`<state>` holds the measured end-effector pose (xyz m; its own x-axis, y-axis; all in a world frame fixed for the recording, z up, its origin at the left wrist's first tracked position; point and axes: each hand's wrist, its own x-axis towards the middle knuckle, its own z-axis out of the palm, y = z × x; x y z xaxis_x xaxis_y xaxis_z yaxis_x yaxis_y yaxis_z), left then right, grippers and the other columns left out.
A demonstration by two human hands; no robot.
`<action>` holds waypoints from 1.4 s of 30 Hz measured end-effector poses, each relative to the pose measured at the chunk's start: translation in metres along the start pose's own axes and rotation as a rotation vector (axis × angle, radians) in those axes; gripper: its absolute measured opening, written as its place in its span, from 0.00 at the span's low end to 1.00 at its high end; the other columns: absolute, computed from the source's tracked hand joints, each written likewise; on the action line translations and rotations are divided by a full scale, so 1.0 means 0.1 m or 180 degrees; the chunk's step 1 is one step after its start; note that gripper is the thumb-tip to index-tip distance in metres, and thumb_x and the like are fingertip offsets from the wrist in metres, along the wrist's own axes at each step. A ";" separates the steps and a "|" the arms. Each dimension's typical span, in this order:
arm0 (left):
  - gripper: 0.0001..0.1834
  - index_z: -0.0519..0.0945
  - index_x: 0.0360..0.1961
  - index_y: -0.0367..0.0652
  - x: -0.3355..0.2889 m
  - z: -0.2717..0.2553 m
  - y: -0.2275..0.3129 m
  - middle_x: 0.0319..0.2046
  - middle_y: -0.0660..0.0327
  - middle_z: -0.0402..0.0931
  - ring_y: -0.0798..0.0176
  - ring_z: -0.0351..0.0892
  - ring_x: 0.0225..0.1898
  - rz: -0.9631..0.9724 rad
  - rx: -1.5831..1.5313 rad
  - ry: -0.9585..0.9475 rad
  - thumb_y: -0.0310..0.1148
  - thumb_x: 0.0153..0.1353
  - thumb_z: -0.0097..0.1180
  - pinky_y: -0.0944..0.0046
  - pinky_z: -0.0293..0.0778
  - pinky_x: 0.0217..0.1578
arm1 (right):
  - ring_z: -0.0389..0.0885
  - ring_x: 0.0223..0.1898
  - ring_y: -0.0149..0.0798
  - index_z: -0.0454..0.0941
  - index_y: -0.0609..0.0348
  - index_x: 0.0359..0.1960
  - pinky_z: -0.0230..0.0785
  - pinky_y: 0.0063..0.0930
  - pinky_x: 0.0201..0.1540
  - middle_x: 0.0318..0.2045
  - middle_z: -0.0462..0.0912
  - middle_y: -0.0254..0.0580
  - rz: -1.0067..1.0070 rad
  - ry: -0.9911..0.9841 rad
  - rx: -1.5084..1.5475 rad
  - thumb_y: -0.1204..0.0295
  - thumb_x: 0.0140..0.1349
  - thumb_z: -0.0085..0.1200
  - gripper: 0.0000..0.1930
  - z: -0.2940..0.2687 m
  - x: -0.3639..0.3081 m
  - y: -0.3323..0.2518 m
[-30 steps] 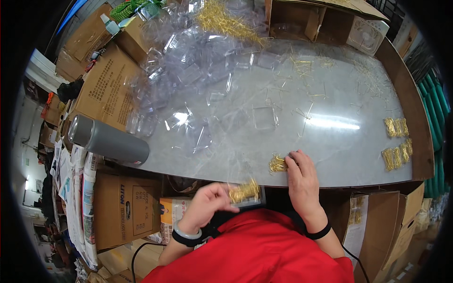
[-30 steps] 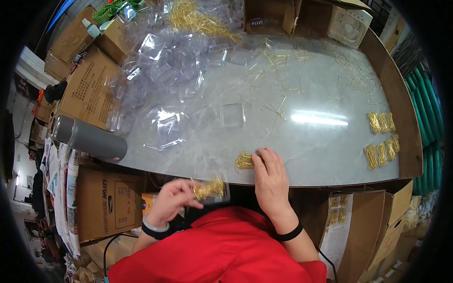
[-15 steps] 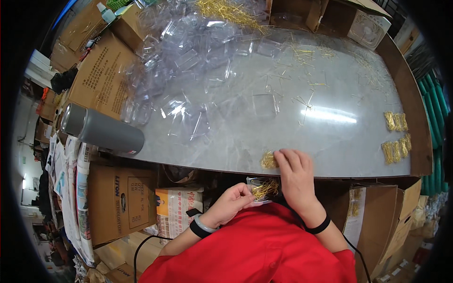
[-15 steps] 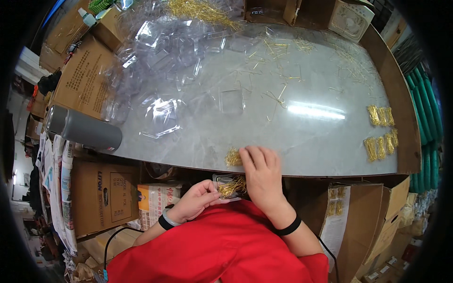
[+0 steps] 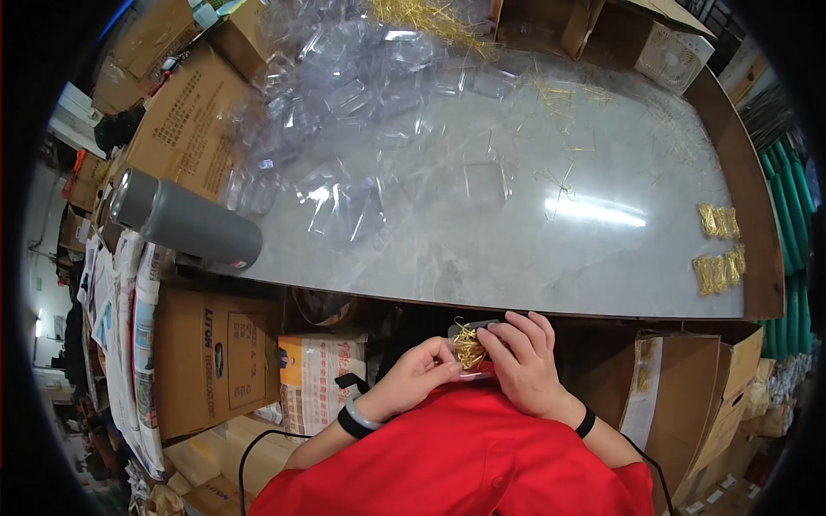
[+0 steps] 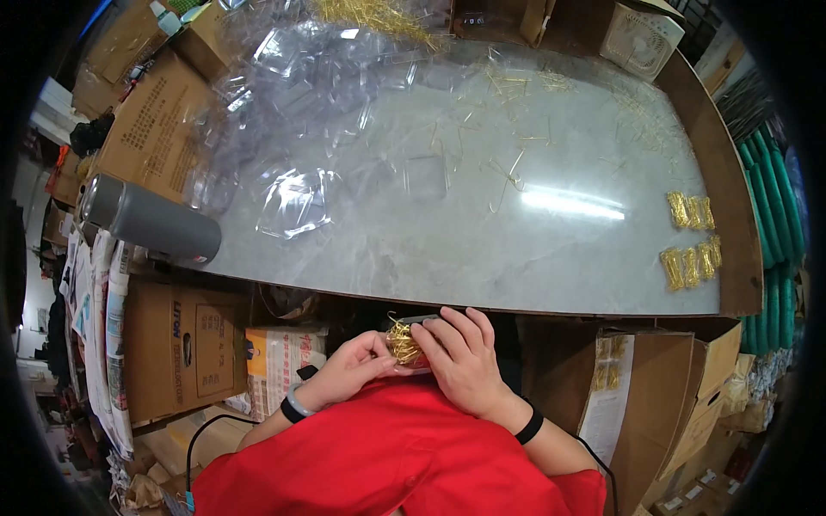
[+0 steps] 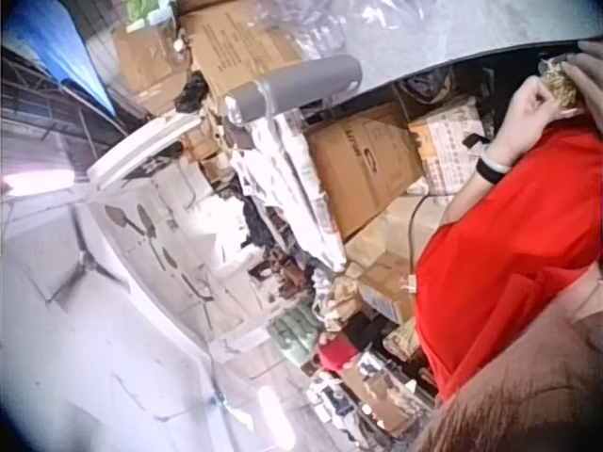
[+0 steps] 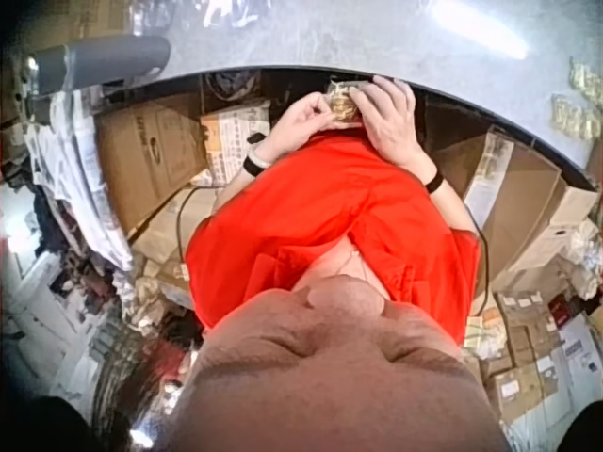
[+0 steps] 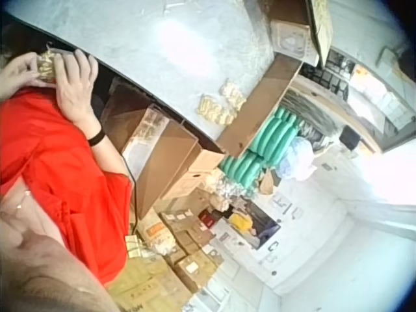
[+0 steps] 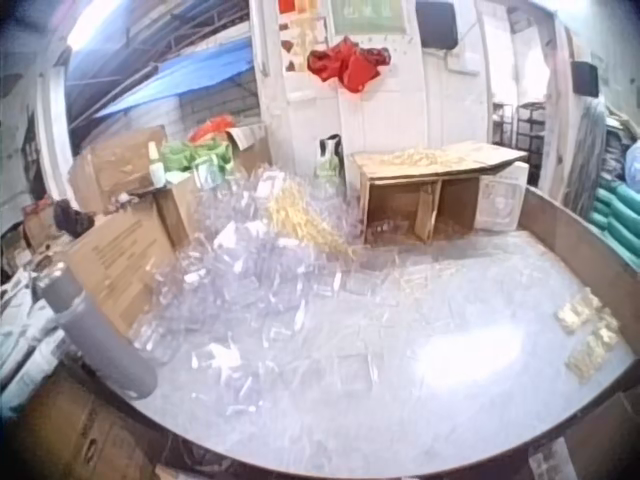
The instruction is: Sorting and packaging small gold-colored metal pins into plastic containers.
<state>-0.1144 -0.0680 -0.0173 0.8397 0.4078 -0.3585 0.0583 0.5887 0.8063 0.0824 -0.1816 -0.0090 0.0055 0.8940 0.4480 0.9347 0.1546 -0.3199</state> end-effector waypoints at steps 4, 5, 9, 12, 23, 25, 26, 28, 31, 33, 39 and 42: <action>0.11 0.66 0.52 0.36 0.10 0.04 0.28 0.53 0.55 0.72 0.68 0.76 0.53 0.0638 0.0127 -0.0096 0.20 0.73 0.49 0.64 0.76 0.56 | 0.73 0.60 0.44 0.80 0.53 0.56 0.59 0.50 0.67 0.52 0.78 0.36 0.0001 0.0564 -0.0070 0.76 0.55 0.61 0.23 -0.03 0.21 0.05; 0.16 0.62 0.58 0.36 0.21 0.10 0.39 0.54 0.55 0.72 0.67 0.76 0.54 0.0738 0.0032 -0.0039 0.19 0.72 0.49 0.62 0.77 0.57 | 0.73 0.59 0.45 0.80 0.52 0.55 0.60 0.51 0.67 0.52 0.78 0.37 0.0086 0.0710 -0.0103 0.78 0.54 0.61 0.23 -0.03 0.32 0.08; 0.37 0.47 0.78 0.43 0.55 0.15 0.75 0.54 0.52 0.73 0.64 0.78 0.54 0.0819 0.0611 -0.0047 0.19 0.72 0.45 0.57 0.81 0.56 | 0.74 0.58 0.49 0.79 0.54 0.52 0.62 0.53 0.66 0.50 0.77 0.41 0.0460 0.0871 -0.0100 0.79 0.58 0.60 0.19 0.04 0.61 0.23; 0.38 0.51 0.80 0.49 0.60 0.11 0.84 0.49 0.56 0.72 0.69 0.77 0.45 0.0519 0.1343 0.0131 0.21 0.71 0.46 0.67 0.80 0.44 | 0.75 0.57 0.51 0.78 0.57 0.53 0.66 0.54 0.64 0.50 0.77 0.44 0.0641 0.0886 0.0145 0.82 0.58 0.59 0.19 0.08 0.63 0.24; 0.29 0.72 0.67 0.39 0.61 0.14 0.63 0.57 0.50 0.67 0.63 0.74 0.37 0.1980 0.3965 0.0727 0.23 0.63 0.59 0.66 0.75 0.39 | 0.79 0.56 0.58 0.76 0.63 0.56 0.72 0.52 0.64 0.53 0.78 0.51 0.0545 0.0910 0.0606 0.85 0.60 0.57 0.20 0.11 0.55 0.36; 0.30 0.72 0.66 0.37 0.57 0.21 0.63 0.59 0.49 0.67 0.58 0.75 0.41 0.1835 0.3917 0.0942 0.25 0.61 0.61 0.60 0.75 0.43 | 0.79 0.57 0.58 0.75 0.63 0.57 0.72 0.51 0.64 0.54 0.78 0.51 0.0530 0.0858 0.0685 0.84 0.62 0.57 0.20 0.09 0.54 0.37; 0.31 0.71 0.66 0.36 0.55 0.25 0.64 0.60 0.48 0.67 0.55 0.75 0.43 0.1762 0.3892 0.1044 0.26 0.60 0.62 0.58 0.75 0.45 | 0.78 0.57 0.59 0.75 0.64 0.57 0.71 0.51 0.65 0.54 0.78 0.52 0.0524 0.0833 0.0738 0.84 0.62 0.57 0.20 0.09 0.54 0.39; 0.34 0.70 0.66 0.34 0.55 0.33 0.65 0.61 0.47 0.67 0.49 0.74 0.51 0.2142 0.4270 0.1311 0.28 0.58 0.65 0.53 0.73 0.52 | 0.78 0.58 0.59 0.74 0.64 0.58 0.71 0.50 0.65 0.55 0.77 0.54 0.0620 0.0832 0.0910 0.83 0.63 0.57 0.21 0.07 0.53 0.38; 0.38 0.67 0.68 0.34 0.67 0.32 0.54 0.62 0.46 0.66 0.42 0.68 0.62 0.2731 0.4287 0.1102 0.30 0.57 0.67 0.46 0.67 0.62 | 0.76 0.59 0.60 0.72 0.65 0.60 0.70 0.49 0.64 0.56 0.77 0.57 0.0894 0.0923 0.1173 0.81 0.64 0.58 0.22 0.01 0.52 0.34; 0.40 0.64 0.69 0.34 0.76 0.25 0.45 0.63 0.46 0.64 0.38 0.62 0.68 0.2867 0.4126 0.0731 0.32 0.57 0.69 0.43 0.61 0.69 | 0.76 0.60 0.61 0.71 0.66 0.62 0.70 0.48 0.63 0.56 0.77 0.58 0.1030 0.1018 0.1236 0.81 0.64 0.58 0.23 -0.01 0.48 0.30; 0.38 0.65 0.68 0.34 0.84 0.16 0.37 0.61 0.45 0.63 0.38 0.63 0.67 0.2823 0.4212 0.0585 0.33 0.59 0.68 0.40 0.61 0.69 | 0.79 0.56 0.59 0.77 0.64 0.57 0.71 0.49 0.61 0.51 0.82 0.53 0.0739 0.1058 0.0766 0.81 0.64 0.58 0.18 0.00 0.38 0.36; 0.37 0.66 0.66 0.34 0.82 0.17 0.39 0.60 0.45 0.63 0.38 0.64 0.67 0.2689 0.4110 0.0574 0.33 0.58 0.69 0.42 0.63 0.68 | 0.81 0.54 0.58 0.78 0.64 0.54 0.71 0.49 0.61 0.49 0.83 0.51 0.0871 0.1011 0.0938 0.81 0.64 0.58 0.16 -0.01 0.48 0.44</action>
<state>-0.0339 -0.0232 -0.0071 0.7990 0.4307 0.4196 0.1069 -0.7884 0.6058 0.1240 -0.1328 -0.0004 0.3866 0.7535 0.5318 0.7443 0.0856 -0.6624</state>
